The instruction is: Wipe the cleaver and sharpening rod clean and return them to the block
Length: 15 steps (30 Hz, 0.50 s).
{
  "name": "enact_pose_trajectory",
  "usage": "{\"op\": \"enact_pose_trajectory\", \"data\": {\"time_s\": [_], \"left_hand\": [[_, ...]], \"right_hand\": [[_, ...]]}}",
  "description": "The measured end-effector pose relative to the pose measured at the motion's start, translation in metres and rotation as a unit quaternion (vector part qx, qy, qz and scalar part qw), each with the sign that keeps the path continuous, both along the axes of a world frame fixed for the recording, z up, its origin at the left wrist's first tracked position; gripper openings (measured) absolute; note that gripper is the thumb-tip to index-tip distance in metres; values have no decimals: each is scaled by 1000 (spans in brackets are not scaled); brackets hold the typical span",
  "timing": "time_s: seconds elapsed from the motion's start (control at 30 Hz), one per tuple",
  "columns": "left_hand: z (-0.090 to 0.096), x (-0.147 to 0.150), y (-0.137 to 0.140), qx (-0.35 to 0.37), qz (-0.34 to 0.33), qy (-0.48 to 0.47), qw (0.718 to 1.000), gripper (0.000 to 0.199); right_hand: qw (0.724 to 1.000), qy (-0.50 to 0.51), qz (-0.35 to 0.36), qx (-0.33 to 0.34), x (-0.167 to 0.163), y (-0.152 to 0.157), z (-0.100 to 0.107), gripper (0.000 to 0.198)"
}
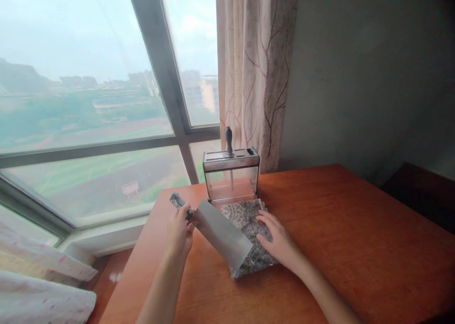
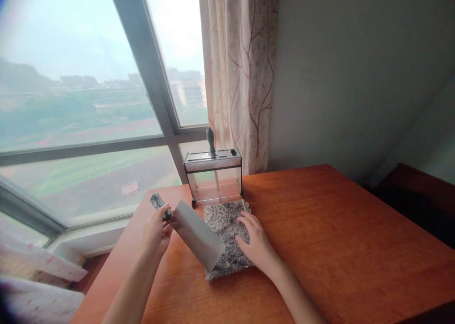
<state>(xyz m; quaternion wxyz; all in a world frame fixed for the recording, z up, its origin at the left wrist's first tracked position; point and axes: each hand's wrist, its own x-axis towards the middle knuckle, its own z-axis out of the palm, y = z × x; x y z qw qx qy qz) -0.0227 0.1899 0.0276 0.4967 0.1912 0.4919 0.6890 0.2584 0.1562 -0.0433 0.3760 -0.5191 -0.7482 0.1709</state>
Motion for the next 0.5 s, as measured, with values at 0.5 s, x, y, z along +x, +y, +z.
{"op": "enact_pose_trajectory", "data": {"time_s": [0.5], "left_hand": [[-16,13,-6,-50,-82,-14,995,30]], "right_hand": [[931,146,-9,-333,3,40,33,29]]}}
